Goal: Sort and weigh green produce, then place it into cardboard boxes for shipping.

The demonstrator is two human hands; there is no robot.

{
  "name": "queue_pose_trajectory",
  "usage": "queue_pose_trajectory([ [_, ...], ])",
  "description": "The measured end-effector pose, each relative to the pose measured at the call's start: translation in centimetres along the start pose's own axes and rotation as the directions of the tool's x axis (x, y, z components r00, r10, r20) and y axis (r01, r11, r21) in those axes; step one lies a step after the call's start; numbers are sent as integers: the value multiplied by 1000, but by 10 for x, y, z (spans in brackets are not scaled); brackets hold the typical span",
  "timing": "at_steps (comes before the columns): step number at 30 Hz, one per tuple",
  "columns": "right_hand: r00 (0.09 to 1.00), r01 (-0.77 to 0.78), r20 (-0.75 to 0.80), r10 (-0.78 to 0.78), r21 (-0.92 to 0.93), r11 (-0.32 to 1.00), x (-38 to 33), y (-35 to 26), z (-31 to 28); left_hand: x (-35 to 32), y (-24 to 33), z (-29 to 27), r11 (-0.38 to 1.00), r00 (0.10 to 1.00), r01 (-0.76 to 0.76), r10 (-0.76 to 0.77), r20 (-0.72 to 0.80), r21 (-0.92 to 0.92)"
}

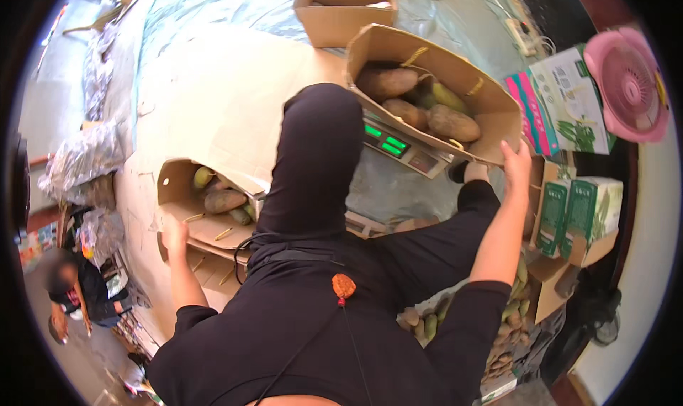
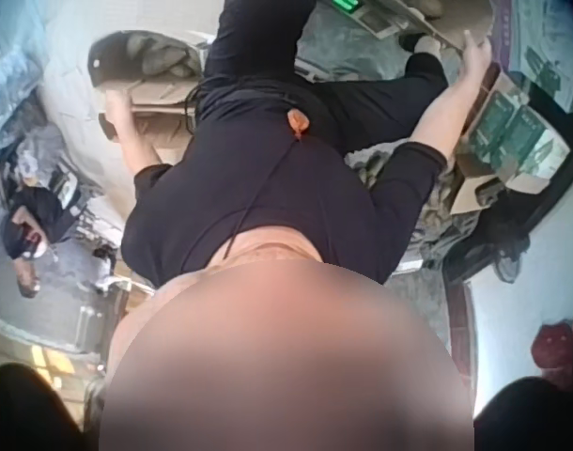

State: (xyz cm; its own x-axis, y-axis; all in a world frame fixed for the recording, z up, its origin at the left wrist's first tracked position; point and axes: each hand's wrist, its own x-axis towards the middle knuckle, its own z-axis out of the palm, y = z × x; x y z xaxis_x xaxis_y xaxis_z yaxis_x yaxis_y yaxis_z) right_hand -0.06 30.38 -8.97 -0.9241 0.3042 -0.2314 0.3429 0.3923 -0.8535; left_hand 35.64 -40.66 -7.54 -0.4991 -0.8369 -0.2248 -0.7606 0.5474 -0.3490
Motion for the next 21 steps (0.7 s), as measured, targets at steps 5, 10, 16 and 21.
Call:
queue_pose_trajectory([
  [5, 998, -57, 33, 54, 124, 991, 0, -14, 15, 36, 143, -122, 540, 937, -211, 349, -11, -815],
  [10, 991, -129, -8, 132, 165, 978, -1, -20, 12, 11, 330, -209, 254, 643, -317, 766, -10, -914],
  [16, 995, -95, 7, 95, 111, 989, 5, -18, 12, 0, 452, -206, 428, 460, -408, 859, 224, -806],
  [21, 989, -149, 52, 141, 234, 961, 14, -17, 7, 10, 464, -190, 376, 495, -145, 828, 262, -915],
])
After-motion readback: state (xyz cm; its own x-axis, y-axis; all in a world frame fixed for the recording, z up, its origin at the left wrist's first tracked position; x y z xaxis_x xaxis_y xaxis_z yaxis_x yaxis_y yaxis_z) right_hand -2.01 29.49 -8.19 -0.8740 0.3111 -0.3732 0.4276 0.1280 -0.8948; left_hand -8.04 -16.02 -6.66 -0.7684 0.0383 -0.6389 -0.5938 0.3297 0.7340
